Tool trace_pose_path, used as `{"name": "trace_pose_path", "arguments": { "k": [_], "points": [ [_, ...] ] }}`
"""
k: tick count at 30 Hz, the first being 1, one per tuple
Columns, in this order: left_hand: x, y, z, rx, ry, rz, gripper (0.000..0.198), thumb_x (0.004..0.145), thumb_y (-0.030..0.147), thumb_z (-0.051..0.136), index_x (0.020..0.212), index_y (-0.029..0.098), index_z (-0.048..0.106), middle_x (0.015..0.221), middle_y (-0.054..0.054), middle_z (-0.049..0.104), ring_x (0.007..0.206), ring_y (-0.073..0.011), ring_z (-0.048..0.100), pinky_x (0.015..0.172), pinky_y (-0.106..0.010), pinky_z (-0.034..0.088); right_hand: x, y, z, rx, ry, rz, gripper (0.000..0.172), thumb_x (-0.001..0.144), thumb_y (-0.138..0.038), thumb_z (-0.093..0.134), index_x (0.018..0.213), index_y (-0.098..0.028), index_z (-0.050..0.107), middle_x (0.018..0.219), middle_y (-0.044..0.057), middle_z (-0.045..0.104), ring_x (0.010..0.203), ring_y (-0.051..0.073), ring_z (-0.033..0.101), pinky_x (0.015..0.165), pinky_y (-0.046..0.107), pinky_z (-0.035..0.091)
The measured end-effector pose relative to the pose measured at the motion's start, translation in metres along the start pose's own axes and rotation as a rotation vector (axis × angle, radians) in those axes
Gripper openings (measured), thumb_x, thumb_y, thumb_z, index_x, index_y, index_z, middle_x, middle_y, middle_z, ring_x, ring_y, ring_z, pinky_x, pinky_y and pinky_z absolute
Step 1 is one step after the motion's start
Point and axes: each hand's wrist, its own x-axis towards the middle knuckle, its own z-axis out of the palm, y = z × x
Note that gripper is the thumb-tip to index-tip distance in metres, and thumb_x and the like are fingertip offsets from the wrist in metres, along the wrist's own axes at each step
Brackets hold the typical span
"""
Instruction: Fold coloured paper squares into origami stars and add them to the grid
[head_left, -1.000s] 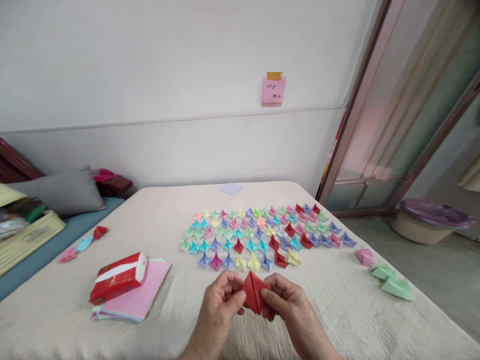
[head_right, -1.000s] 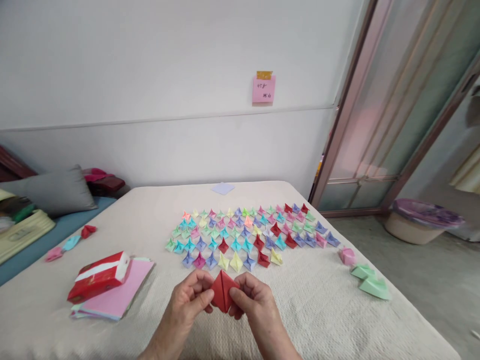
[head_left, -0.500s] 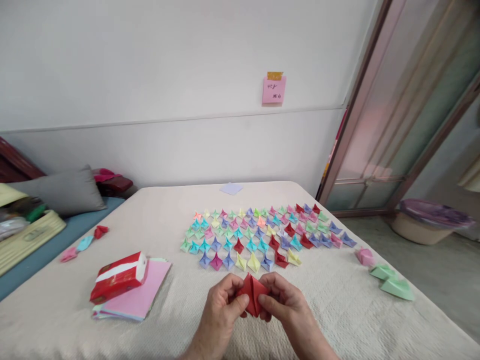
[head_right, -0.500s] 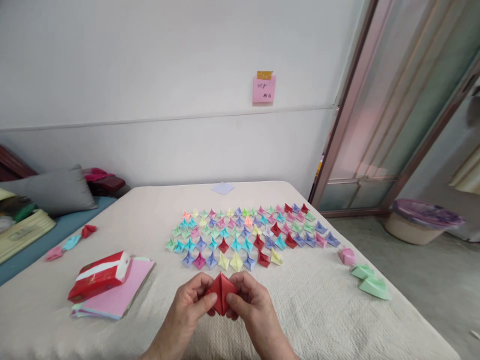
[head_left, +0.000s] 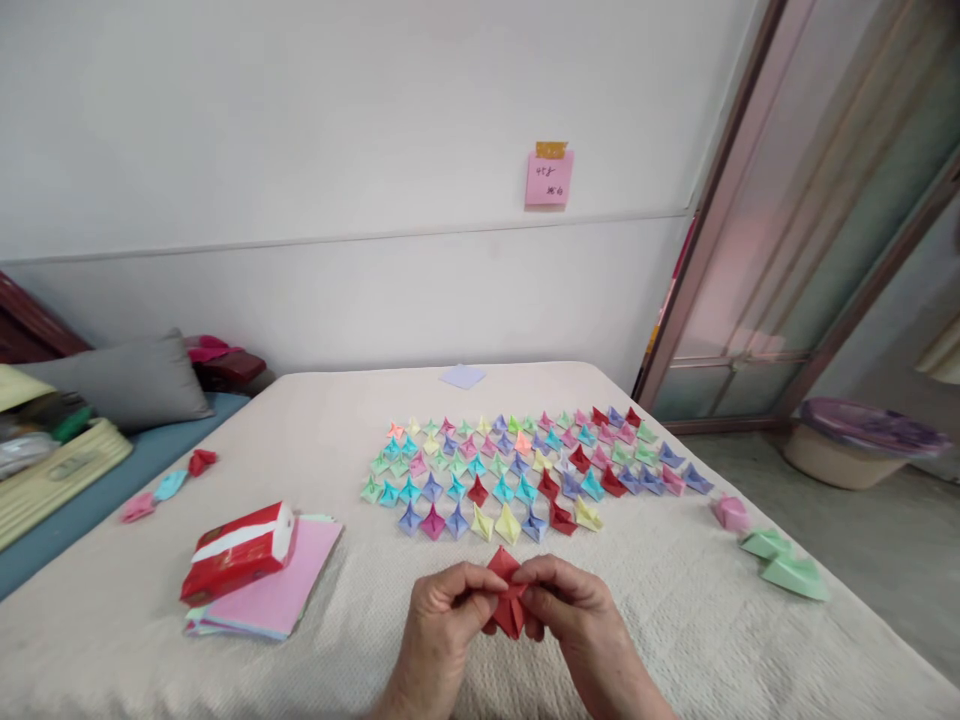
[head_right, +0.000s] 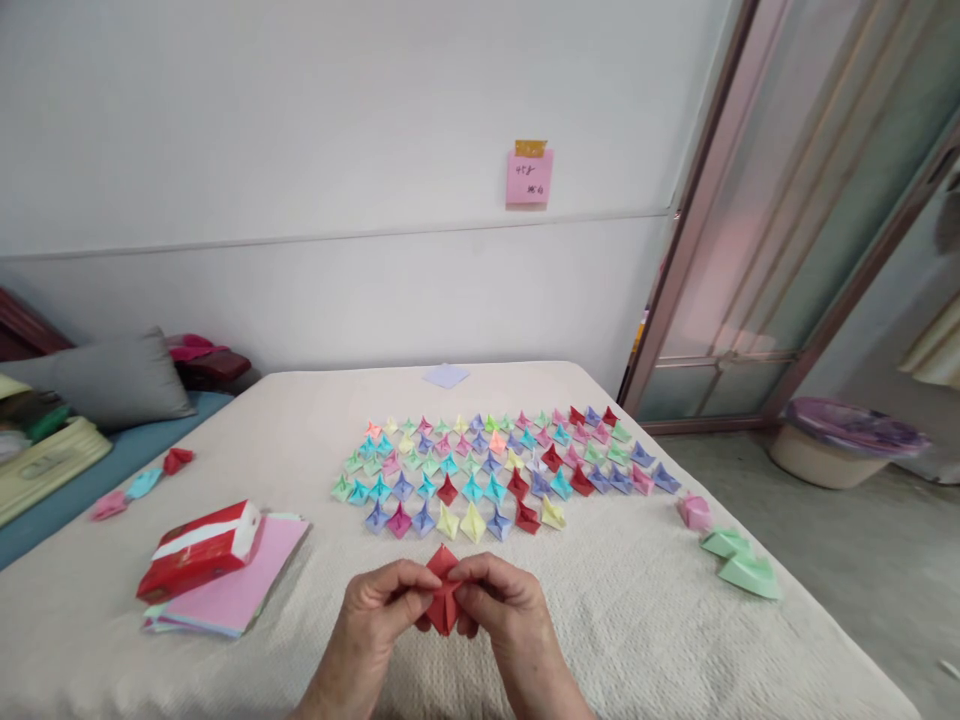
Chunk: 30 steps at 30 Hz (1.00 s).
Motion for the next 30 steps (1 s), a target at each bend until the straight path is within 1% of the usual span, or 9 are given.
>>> {"name": "trace_pose_path", "arguments": {
  "k": [4, 8, 13, 17, 20, 23, 26, 30],
  "points": [
    [-0.002, 0.004, 0.000, -0.011, -0.040, 0.024, 0.015, 0.075, 0.013, 0.062, 0.065, 0.017, 0.072, 0.060, -0.001, 0.066, 0.059, -0.0144, 0.057, 0.060, -0.025, 0.045, -0.001, -0.005, 0.001, -0.010, -0.022, -0.049, 0.019, 0.065, -0.005, 0.061, 0.061, -0.019, 0.074, 0.058, -0.002, 0.061, 0.052, 0.011, 0.052, 0.052, 0.024, 0.037],
    [-0.003, 0.013, 0.000, 0.028, -0.066, 0.014, 0.019, 0.075, 0.011, 0.057, 0.066, 0.017, 0.072, 0.062, -0.002, 0.068, 0.061, -0.0157, 0.059, 0.062, -0.026, 0.046, -0.002, -0.007, 0.000, -0.031, -0.037, -0.053, 0.027, 0.061, -0.001, 0.055, 0.058, -0.020, 0.074, 0.059, -0.001, 0.061, 0.054, 0.012, 0.053, 0.053, 0.025, 0.037],
    [-0.003, 0.018, -0.001, 0.031, -0.091, -0.006, 0.017, 0.073, 0.012, 0.055, 0.072, 0.014, 0.072, 0.064, -0.004, 0.069, 0.063, -0.0173, 0.059, 0.063, -0.028, 0.045, -0.002, -0.007, -0.001, -0.061, -0.056, -0.042, 0.024, 0.065, -0.004, 0.054, 0.062, -0.019, 0.073, 0.062, 0.000, 0.061, 0.056, 0.013, 0.052, 0.055, 0.026, 0.038],
    [-0.002, 0.014, 0.000, 0.075, -0.051, -0.045, 0.006, 0.067, 0.015, 0.062, 0.066, 0.013, 0.068, 0.059, -0.002, 0.065, 0.057, -0.0147, 0.054, 0.057, -0.025, 0.040, -0.002, -0.008, -0.001, -0.119, -0.072, -0.048, 0.016, 0.068, -0.008, 0.059, 0.063, -0.017, 0.071, 0.063, 0.000, 0.061, 0.057, 0.013, 0.051, 0.056, 0.026, 0.038],
    [-0.001, 0.012, 0.002, 0.090, -0.035, -0.037, 0.003, 0.066, 0.014, 0.063, 0.064, 0.014, 0.065, 0.058, -0.001, 0.063, 0.057, -0.0141, 0.053, 0.057, -0.025, 0.039, -0.002, -0.009, 0.002, -0.128, -0.074, -0.028, 0.009, 0.070, -0.014, 0.066, 0.062, -0.016, 0.067, 0.059, 0.000, 0.061, 0.057, 0.013, 0.049, 0.055, 0.025, 0.036],
    [-0.001, 0.012, 0.004, 0.048, -0.045, -0.011, 0.002, 0.068, 0.013, 0.061, 0.066, 0.015, 0.062, 0.060, 0.000, 0.063, 0.059, -0.0140, 0.054, 0.057, -0.024, 0.039, -0.001, -0.008, 0.004, -0.088, -0.055, -0.003, 0.007, 0.068, -0.015, 0.070, 0.065, -0.017, 0.063, 0.054, -0.001, 0.063, 0.053, 0.012, 0.048, 0.053, 0.024, 0.035],
    [-0.001, 0.011, 0.005, 0.011, -0.047, -0.004, 0.007, 0.068, 0.014, 0.062, 0.073, 0.017, 0.058, 0.064, 0.000, 0.063, 0.061, -0.0147, 0.056, 0.058, -0.025, 0.040, 0.000, -0.006, 0.004, -0.033, -0.042, 0.020, 0.009, 0.067, -0.014, 0.070, 0.069, -0.017, 0.061, 0.053, -0.001, 0.063, 0.051, 0.012, 0.048, 0.051, 0.024, 0.035],
    [-0.001, 0.007, 0.004, 0.006, -0.049, -0.013, 0.016, 0.067, 0.014, 0.064, 0.080, 0.017, 0.057, 0.067, 0.000, 0.064, 0.061, -0.0144, 0.056, 0.058, -0.024, 0.041, 0.002, -0.003, 0.000, 0.004, -0.034, 0.045, 0.012, 0.064, -0.013, 0.070, 0.068, -0.017, 0.060, 0.051, -0.002, 0.063, 0.049, 0.011, 0.047, 0.049, 0.022, 0.034]
  ]
}}
